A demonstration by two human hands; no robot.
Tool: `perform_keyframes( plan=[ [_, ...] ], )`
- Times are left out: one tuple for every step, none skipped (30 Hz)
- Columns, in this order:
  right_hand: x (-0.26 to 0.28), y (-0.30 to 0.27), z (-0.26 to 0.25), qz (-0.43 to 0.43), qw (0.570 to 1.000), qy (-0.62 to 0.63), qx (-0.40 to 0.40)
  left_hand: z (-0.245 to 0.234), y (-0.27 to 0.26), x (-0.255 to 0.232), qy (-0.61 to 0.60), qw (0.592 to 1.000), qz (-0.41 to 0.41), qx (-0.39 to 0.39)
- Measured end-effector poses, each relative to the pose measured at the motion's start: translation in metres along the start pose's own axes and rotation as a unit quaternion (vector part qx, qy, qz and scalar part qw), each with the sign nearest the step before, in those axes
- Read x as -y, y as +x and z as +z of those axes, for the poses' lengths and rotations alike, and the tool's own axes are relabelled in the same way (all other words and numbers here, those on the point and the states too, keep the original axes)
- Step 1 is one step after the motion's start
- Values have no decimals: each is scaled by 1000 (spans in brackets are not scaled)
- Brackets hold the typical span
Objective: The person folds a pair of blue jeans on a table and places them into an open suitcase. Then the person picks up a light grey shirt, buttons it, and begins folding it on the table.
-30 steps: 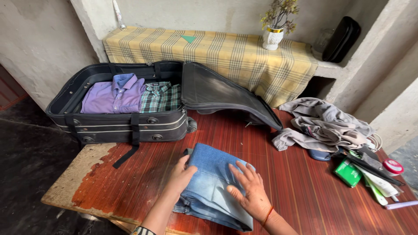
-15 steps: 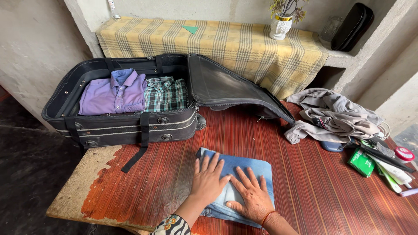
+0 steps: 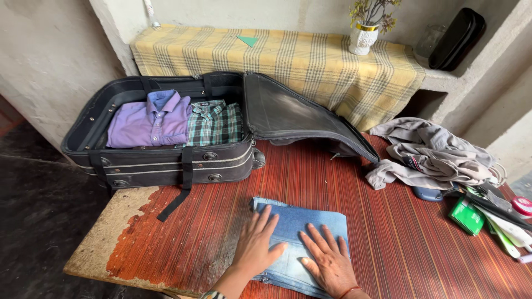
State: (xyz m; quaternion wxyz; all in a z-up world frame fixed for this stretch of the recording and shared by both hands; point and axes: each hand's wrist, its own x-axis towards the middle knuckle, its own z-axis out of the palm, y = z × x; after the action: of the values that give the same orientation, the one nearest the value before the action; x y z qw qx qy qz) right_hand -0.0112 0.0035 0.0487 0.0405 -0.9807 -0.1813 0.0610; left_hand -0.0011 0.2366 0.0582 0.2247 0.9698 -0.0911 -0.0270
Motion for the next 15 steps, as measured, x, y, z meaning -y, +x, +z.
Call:
perform_keyframes(
  plan=[
    [-6, -1, 6, 13, 1000, -2, 6, 1, -6, 5, -25, 1000, -3, -10],
    [-13, 0, 14, 25, 1000, 8, 0, 5, -10, 8, -50, 999, -6, -21],
    [-21, 3, 23, 37, 999, 19, -6, 9, -13, 12, -89, 995, -49, -19],
    [-29, 5, 32, 49, 998, 30, -12, 13, -16, 15, -128, 987, -92, -17],
    [-40, 8, 42, 57, 995, 62, -49, 18, -16, 18, -166, 977, -133, -18],
    [-51, 9, 53, 65, 990, 94, -85, 24, -16, 20, -200, 968, -153, -8],
    [-63, 10, 64, 73, 982, 125, -122, 29, -16, 22, -234, 957, -173, 0],
    [-73, 12, 76, 90, 969, 183, -140, 33, -15, 24, -267, 944, -192, 9],
    [-84, 14, 87, 108, 952, 239, -158, 37, -12, 27, -282, 938, -202, 1],
    [-96, 17, 95, 124, 931, 295, -175, 38, -8, 31, -297, 931, -212, -6],
    [-108, 21, 103, 185, 896, 380, -138, 39, -4, 35, -312, 924, -221, -13],
    [-119, 26, 109, 242, 849, 459, -97, 39, -2, 38, -383, 888, -256, 0],
    [-131, 30, 114, 295, 791, 533, -56, 38, 1, 42, -451, 845, -287, 14],
    [-142, 34, 117, 307, 766, 565, -31, 36, 3, 46, -517, 795, -315, 28],
    [-151, 39, 119, 317, 738, 595, -6, 34, 6, 48, -533, 781, -321, 48]
  ],
)
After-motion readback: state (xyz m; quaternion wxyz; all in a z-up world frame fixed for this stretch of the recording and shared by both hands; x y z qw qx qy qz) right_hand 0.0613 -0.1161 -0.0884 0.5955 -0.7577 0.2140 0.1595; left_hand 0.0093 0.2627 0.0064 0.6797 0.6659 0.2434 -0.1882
